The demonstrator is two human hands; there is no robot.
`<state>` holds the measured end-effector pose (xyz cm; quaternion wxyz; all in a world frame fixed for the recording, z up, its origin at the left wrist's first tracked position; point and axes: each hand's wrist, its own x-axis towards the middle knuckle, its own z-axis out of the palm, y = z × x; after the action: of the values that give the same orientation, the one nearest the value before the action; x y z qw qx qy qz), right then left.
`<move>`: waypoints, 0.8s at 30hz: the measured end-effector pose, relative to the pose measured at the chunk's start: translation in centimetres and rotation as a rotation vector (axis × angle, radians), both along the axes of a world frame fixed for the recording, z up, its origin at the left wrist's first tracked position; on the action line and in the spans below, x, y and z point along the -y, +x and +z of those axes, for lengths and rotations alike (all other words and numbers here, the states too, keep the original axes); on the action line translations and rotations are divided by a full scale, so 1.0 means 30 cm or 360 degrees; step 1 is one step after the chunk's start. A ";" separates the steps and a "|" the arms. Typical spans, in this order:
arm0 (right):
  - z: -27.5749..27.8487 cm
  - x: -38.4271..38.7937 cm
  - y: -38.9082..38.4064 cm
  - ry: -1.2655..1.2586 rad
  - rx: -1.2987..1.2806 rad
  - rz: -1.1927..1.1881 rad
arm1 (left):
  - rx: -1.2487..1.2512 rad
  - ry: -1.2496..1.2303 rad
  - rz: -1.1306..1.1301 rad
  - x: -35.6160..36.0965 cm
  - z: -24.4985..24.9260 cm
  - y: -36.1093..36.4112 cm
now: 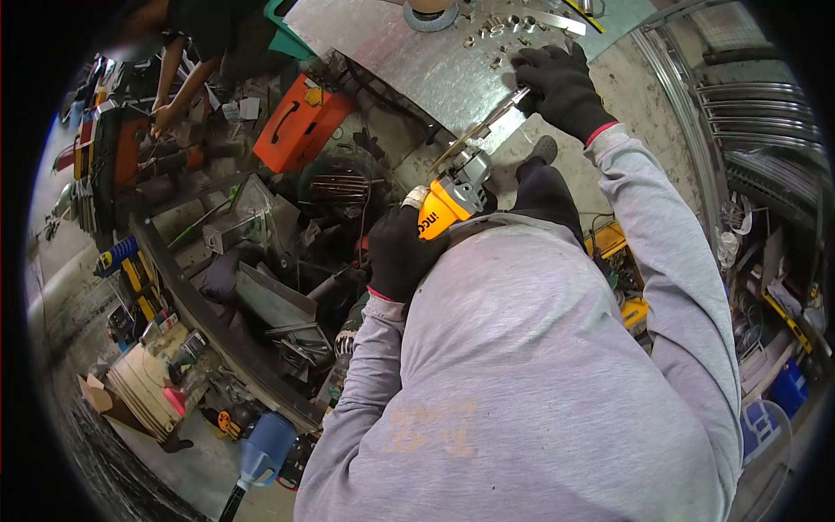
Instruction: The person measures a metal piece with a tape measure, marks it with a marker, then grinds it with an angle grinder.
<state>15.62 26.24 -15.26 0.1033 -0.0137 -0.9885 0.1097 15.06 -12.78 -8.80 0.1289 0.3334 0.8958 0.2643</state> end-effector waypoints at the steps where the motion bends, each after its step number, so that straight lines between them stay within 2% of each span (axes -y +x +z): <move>1: 0.000 -0.002 -0.002 0.0000 0.0002 -0.0002 | 0.0002 0.0000 -0.0002 0.000 -0.002 0.001; 24: 0.017 0.026 -0.001 0.0052 -0.0005 -0.0057 | -0.0084 0.0073 -0.0022 0.012 -0.066 0.002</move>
<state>15.58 25.48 -14.74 0.1070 -0.0297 -0.9896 0.0918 15.13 -13.14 -10.77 0.0993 0.3493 0.8902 0.2751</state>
